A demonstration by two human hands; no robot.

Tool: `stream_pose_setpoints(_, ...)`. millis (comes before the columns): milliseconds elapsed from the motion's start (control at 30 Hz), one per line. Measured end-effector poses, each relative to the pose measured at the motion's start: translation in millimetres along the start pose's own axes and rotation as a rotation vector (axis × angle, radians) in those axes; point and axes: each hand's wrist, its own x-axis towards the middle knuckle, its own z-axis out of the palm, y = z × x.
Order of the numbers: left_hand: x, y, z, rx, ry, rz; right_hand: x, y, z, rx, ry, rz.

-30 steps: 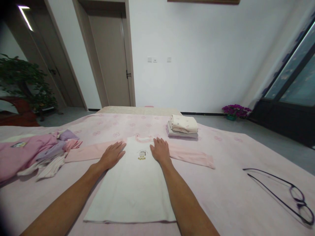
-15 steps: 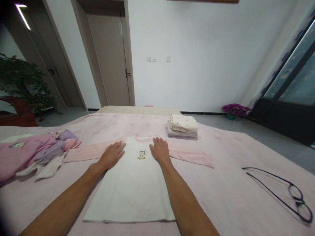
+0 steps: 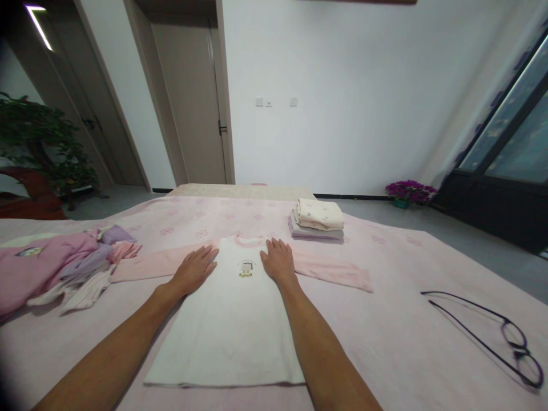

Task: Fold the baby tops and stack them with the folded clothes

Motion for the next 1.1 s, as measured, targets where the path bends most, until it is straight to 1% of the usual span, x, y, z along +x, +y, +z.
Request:
stream_pose_setpoints(133, 0.0, -0.5, 0.9, -0.008, 0.009, 0.007, -0.2, -0.6, -1.0, -0.002, -0.014, 0.002)
stream_pose_setpoints(433, 0.5, -0.9, 0.0, 0.01, 0.0, 0.013, 1.3, 1.3, 4.0, 0.005, 0.009, -0.004)
stream_pose_setpoints(900, -1.2, 1.1, -2.2, 0.009, -0.002, 0.011, 1.6, 1.6, 3.5, 0.003, 0.014, -0.01)
stream_pose_setpoints(1100, -1.4, 2.0, -3.3, 0.018, -0.002, 0.002, 2.2, 2.5, 5.2, 0.003, -0.007, 0.001)
